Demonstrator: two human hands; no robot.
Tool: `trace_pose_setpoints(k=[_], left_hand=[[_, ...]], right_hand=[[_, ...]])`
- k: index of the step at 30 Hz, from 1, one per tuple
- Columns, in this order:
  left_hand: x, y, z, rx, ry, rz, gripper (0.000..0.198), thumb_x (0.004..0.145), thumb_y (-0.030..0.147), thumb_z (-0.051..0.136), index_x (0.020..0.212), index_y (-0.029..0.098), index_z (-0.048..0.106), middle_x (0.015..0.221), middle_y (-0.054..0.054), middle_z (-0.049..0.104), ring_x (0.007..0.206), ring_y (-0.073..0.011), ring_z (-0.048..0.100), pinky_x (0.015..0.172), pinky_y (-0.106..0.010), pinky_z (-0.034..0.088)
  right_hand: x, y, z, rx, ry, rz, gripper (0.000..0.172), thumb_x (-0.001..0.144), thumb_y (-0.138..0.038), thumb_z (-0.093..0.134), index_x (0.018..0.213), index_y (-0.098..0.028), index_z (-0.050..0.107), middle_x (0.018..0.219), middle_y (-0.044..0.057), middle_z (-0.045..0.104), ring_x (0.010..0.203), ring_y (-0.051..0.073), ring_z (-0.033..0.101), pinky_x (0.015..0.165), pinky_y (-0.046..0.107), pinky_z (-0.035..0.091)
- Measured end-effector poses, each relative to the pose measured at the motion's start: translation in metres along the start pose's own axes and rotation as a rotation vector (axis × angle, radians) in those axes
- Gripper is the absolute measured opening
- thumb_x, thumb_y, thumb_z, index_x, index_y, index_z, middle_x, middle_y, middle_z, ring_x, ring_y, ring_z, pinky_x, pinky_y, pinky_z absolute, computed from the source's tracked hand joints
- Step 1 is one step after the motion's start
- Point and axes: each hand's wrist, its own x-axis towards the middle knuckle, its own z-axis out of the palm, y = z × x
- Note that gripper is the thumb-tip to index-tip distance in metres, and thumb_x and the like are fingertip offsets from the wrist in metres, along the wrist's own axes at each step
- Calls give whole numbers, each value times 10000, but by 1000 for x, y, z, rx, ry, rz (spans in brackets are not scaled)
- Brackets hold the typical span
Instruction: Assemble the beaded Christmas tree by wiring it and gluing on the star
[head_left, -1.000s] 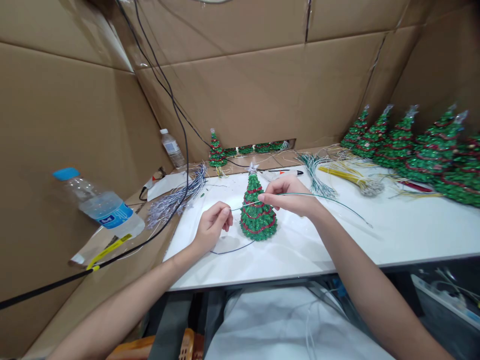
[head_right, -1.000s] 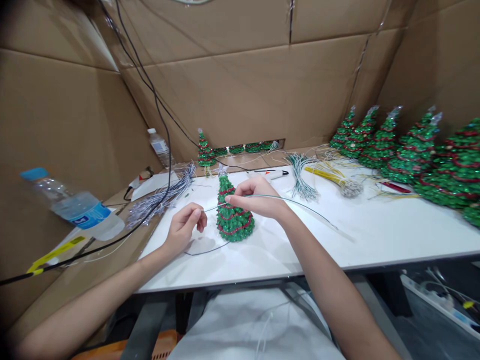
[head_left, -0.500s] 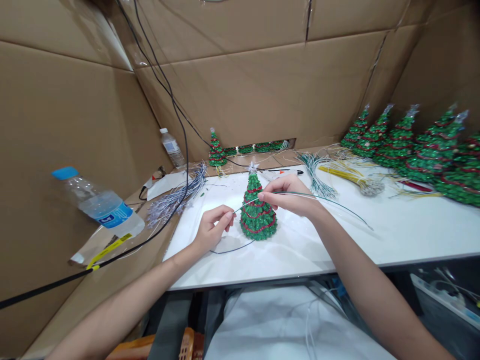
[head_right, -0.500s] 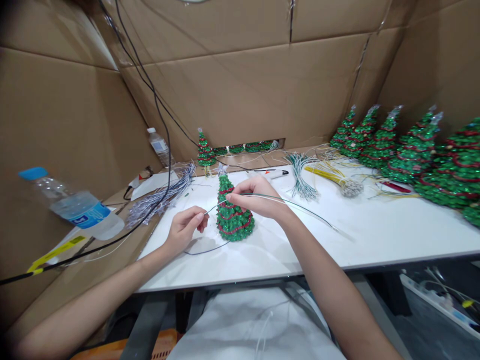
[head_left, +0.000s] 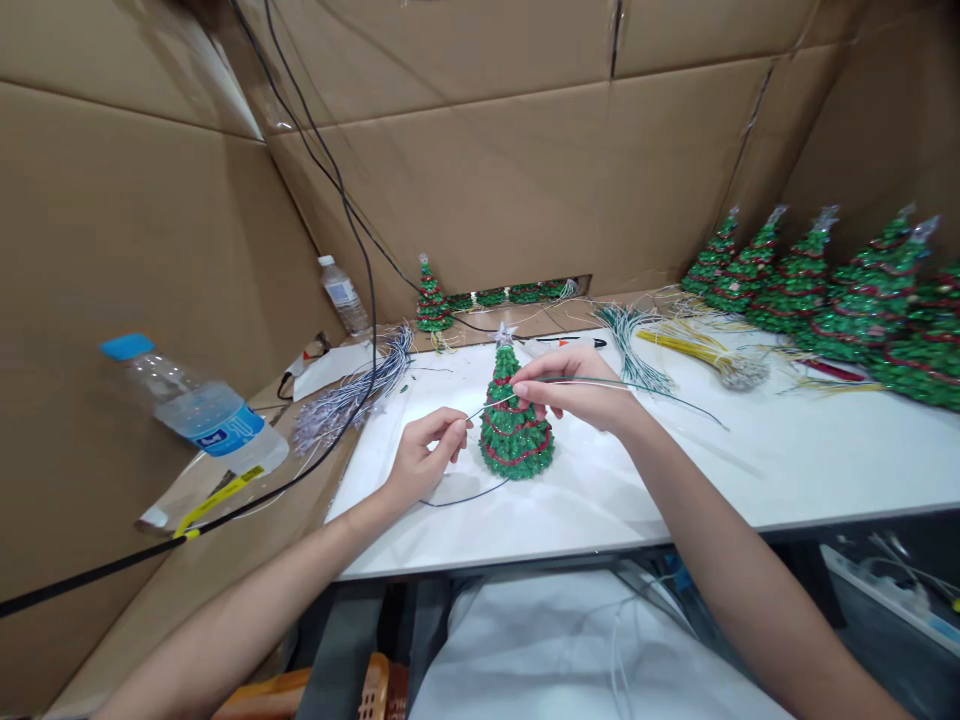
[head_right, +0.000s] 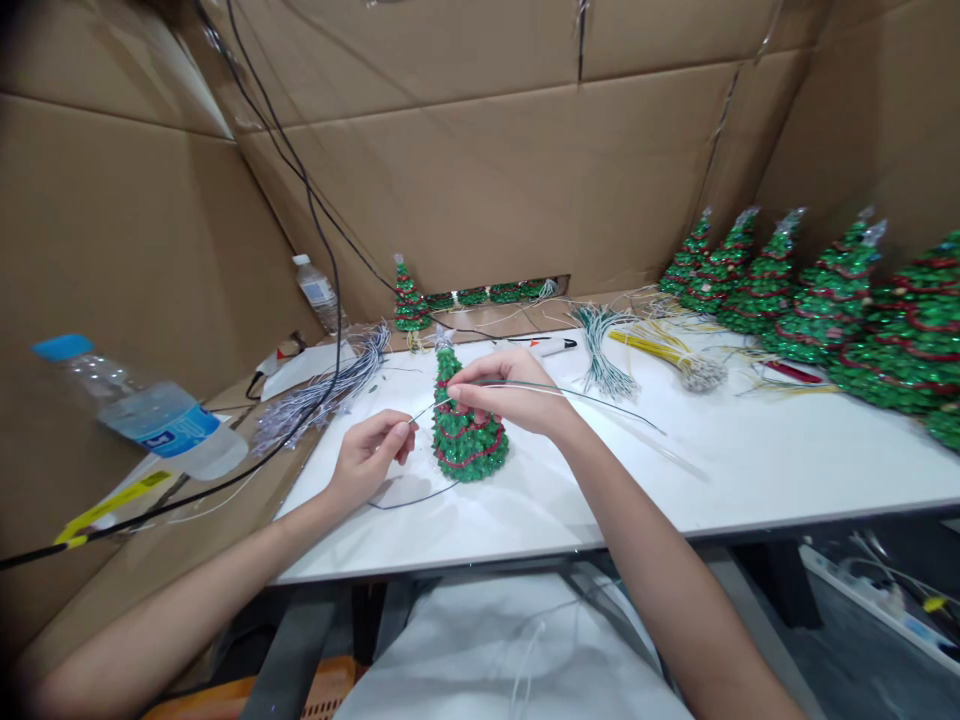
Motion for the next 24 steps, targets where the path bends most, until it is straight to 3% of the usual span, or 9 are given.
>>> trace_pose_setpoints(k=[3,9,16,24], left_hand=[[0,2,0,13,1,10,336,940,461,568,832,153,646,635,9,570,486,-83,500,461,-198,416],[0,4,0,55,-16,32,348,937,471,566,831,153,658,630,1,579,482,-89,511,456,-199,426],[0,5,0,105,-35,90,377,941,500,542,832,159,659,627,-2,597,472,-93,510,470,-217,433],[0,7,-1,142,-77,141,358,952,468,532,820,163,663,640,-12,608,487,-99,518,490,-222,430]], right_hand=[[0,2,0,72,-30,-15,334,660,-383,813,891,-148,764,738,56,718,577,102,622,466,184,447],[0,0,4,83,-32,21,337,570,-367,874,798,-142,769,680,41,706,533,90,602,458,183,461],[-1,-1,5,24,-39,-10,357,632,-445,822,797,-134,763,678,55,708,496,103,609,411,184,444],[-3,-4,6,-27,-42,-25,252,692,-382,761,760,-140,742,646,36,686,446,84,561,382,178,401]])
